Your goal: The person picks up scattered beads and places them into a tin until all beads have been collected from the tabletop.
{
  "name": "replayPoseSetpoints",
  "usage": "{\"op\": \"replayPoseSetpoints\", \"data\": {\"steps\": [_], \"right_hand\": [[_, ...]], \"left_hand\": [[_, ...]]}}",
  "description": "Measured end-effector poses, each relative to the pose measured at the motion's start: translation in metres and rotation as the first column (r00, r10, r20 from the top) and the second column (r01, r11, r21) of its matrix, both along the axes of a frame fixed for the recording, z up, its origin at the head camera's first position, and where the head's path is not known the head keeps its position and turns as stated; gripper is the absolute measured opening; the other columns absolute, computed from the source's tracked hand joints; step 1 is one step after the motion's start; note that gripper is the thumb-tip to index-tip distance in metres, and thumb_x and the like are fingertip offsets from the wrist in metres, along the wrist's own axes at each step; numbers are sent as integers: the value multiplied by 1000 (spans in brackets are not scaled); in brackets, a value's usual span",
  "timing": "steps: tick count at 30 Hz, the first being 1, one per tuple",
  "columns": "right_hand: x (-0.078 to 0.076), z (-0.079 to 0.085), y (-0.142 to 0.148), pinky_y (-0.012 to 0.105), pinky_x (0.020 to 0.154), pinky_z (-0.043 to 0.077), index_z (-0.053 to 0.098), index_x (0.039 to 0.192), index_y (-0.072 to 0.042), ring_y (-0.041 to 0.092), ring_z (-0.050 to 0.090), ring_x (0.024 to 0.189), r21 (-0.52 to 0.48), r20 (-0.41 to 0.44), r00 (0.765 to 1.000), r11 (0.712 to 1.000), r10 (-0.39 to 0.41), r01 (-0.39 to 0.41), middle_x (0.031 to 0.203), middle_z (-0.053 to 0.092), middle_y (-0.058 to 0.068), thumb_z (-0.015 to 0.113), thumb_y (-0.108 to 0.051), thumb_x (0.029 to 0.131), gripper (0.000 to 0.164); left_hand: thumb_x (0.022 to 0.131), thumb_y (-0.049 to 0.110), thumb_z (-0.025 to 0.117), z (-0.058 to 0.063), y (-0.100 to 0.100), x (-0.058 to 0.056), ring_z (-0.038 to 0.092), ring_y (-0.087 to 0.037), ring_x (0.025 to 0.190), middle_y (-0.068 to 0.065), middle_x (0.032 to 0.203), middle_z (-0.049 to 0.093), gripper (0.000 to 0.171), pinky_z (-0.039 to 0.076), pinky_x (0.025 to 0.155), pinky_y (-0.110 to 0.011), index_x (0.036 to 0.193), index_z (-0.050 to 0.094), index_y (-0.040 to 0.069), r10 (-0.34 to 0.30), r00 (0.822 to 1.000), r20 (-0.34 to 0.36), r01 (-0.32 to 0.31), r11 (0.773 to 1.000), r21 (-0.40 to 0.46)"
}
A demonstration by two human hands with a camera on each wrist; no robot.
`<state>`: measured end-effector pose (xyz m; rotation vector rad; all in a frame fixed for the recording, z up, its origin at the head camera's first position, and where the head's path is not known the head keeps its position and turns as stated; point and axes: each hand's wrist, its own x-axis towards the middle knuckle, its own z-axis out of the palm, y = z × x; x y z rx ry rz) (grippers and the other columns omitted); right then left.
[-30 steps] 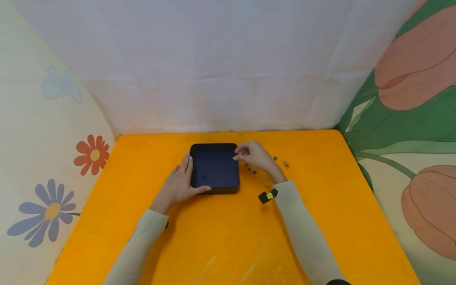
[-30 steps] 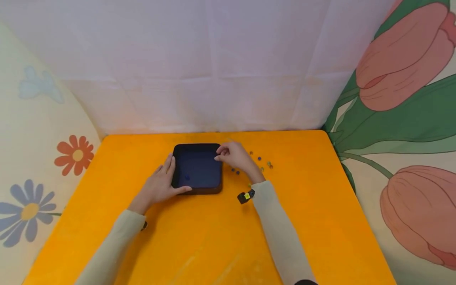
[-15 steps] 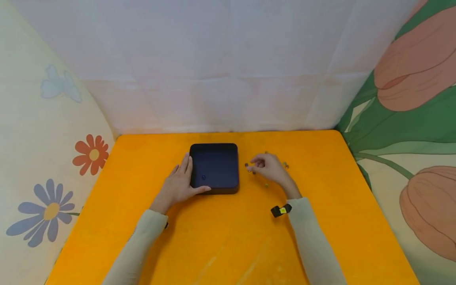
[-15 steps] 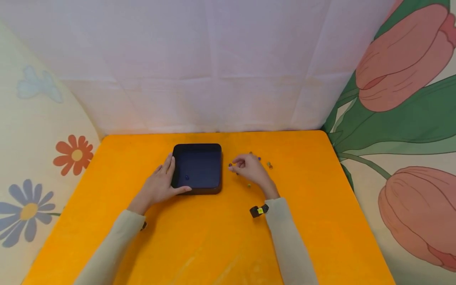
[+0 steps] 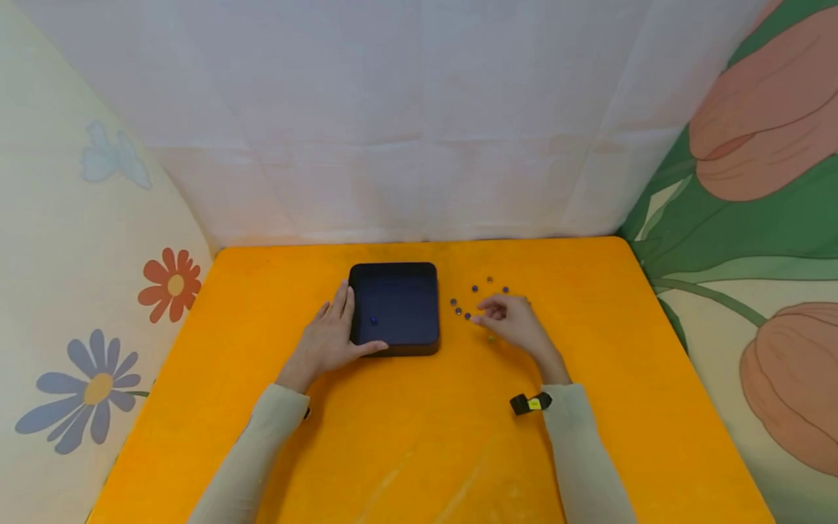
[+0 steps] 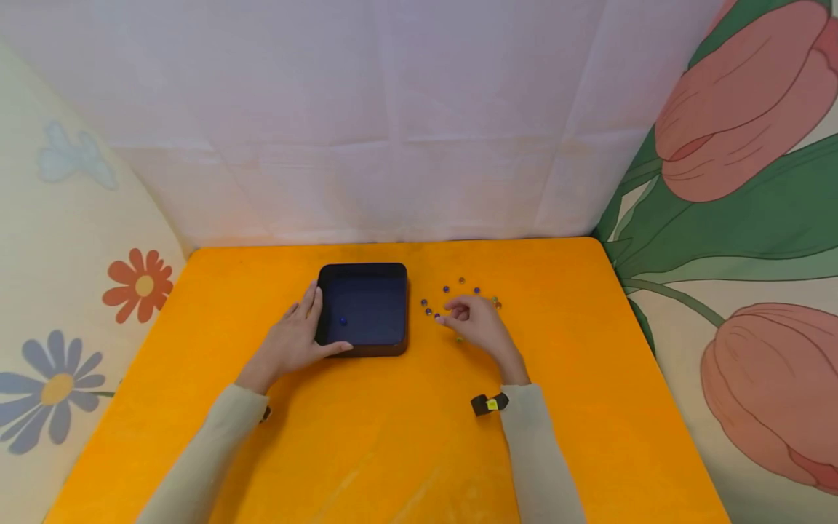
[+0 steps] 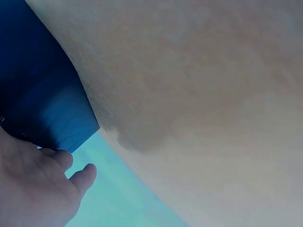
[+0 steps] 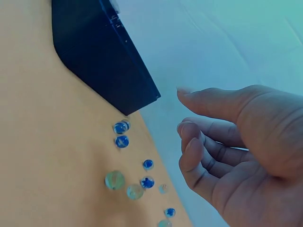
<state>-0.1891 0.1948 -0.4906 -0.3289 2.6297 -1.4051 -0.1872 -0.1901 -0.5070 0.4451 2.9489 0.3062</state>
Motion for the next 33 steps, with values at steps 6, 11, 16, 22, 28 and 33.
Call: {"op": "replayPoseSetpoints", "data": {"steps": [6,11,16,22,28,33], "right_hand": [[7,-7,5,25,71,55,74,121,3,19,63,82,1,13,1000,1000,-18,18,98,74,12,77,-26,98,37],[12,-16,8,27,73,54,74,121,-1,19,64,84,13,44,998,999,-45,45,100,73,11,77,-29,98,37],[17,-23,14,35,82,58,73,121,-2,20,67,90,10,65,996,998,-66,65,104,74,12,77,-31,98,37],[22,-28,19,38,84,59,74,120,-3,20,68,90,33,72,993,995,-91,89,104,75,12,77,-30,98,35],[26,-32,20,36,83,58,74,120,-3,19,67,88,40,82,991,994,-103,100,103,75,12,77,-27,97,33],[28,-35,20,34,80,57,74,121,-3,19,66,86,41,105,988,993,-116,113,103,75,12,77,-25,97,32]], "left_hand": [[78,98,50,-2,-1,0,23,-42,162,-17,178,-10,141,21,133,-58,168,-3,2,0,1000,0,0,1000,-2],[78,97,50,0,-1,1,22,-42,162,-17,178,-10,141,22,133,-58,168,-3,2,-2,1000,5,2,1000,-6],[78,97,51,2,0,1,22,-42,162,-16,178,-11,142,20,133,-58,168,-3,2,3,1000,17,-4,1000,1],[77,98,51,1,1,-1,23,-41,162,-15,178,-13,142,19,134,-57,168,-4,3,6,1000,19,-6,1000,7],[77,97,51,-1,0,-1,23,-42,162,-14,178,-14,142,20,133,-57,168,-5,3,7,1000,10,-7,1000,5],[78,96,52,-2,0,-1,22,-42,162,-16,178,-13,142,20,133,-58,168,-4,2,1,1000,4,-1,1000,-1]]}}
